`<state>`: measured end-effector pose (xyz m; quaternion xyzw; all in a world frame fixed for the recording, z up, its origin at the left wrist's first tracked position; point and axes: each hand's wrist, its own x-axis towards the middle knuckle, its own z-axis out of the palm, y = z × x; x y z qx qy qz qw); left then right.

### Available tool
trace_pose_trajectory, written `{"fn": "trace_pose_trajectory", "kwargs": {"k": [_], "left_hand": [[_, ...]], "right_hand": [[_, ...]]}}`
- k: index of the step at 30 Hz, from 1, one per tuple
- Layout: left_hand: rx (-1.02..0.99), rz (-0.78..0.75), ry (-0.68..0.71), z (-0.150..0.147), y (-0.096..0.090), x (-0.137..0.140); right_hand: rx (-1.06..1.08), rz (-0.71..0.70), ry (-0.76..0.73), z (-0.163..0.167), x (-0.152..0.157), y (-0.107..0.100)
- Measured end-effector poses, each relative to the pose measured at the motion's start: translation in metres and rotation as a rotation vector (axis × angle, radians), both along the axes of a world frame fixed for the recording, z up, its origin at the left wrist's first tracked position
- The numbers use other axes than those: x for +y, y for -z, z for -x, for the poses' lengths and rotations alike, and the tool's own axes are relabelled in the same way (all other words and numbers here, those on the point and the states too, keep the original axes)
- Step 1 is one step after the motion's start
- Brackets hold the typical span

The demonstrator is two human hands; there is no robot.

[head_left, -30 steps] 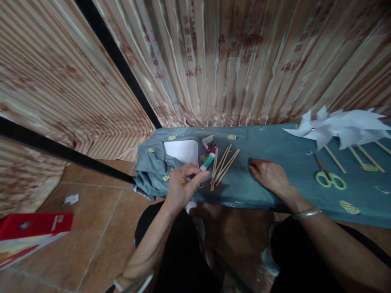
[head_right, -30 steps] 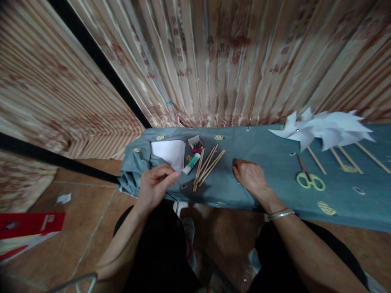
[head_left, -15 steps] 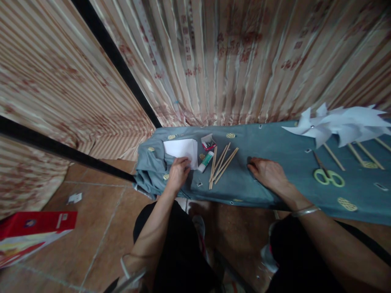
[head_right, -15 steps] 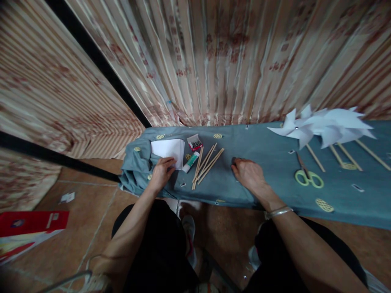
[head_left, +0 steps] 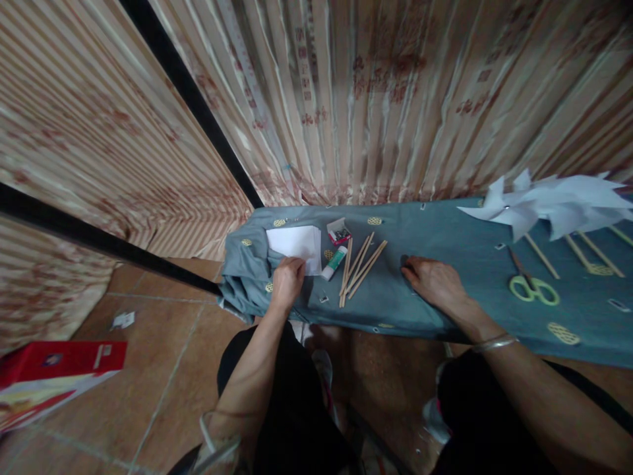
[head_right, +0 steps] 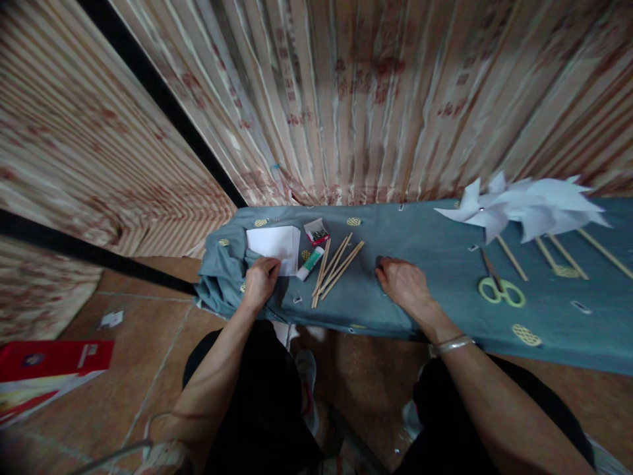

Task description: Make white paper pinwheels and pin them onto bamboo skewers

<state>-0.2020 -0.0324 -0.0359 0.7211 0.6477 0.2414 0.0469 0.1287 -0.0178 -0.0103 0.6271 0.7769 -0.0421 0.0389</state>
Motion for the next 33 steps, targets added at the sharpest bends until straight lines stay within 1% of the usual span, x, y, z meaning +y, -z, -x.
{"fn": "trace_pose_trajectory", "kwargs": {"k": [4,9,13,17,21,23,25,28,30,33], "left_hand": [[-0.208,0.002,-0.107,0.002,-0.001,0.004],[-0.405,0.012,-0.193,0.002,-0.003,0.007],[-0.659,0.000,-0.267,0.002,-0.008,0.007],[-0.847,0.001,-0.347,0.004,-0.011,0.007],[-1.125,-0.052,-0.486,0.004,-0.013,0.007],[-1.220,-0.113,-0.512,0.005,-0.016,0.007],[-1.235,-0.207,-0.505,0.007,-0.023,0.006],[-1.117,-0.370,-0.407,0.008,-0.037,0.003],[-1.068,-0.465,-0.347,0.006,-0.050,0.000],[-1.044,-0.546,-0.275,-0.009,-0.075,-0.009]], "right_hand": [[-0.002,0.007,-0.002,0.001,-0.001,-0.002],[0.004,-0.011,-0.001,0.000,-0.001,0.001],[0.007,-0.015,0.002,0.000,-0.001,0.002],[0.034,-0.034,0.002,-0.001,-0.001,0.003],[0.034,-0.024,-0.003,-0.001,-0.001,0.003],[0.024,-0.010,0.000,-0.001,-0.001,0.002],[0.017,0.000,0.004,-0.001,0.000,0.001],[0.024,-0.006,-0.001,-0.001,-0.001,0.000],[0.038,-0.007,-0.005,-0.002,-0.002,0.000],[0.092,-0.018,0.005,-0.006,-0.005,0.002]]}}
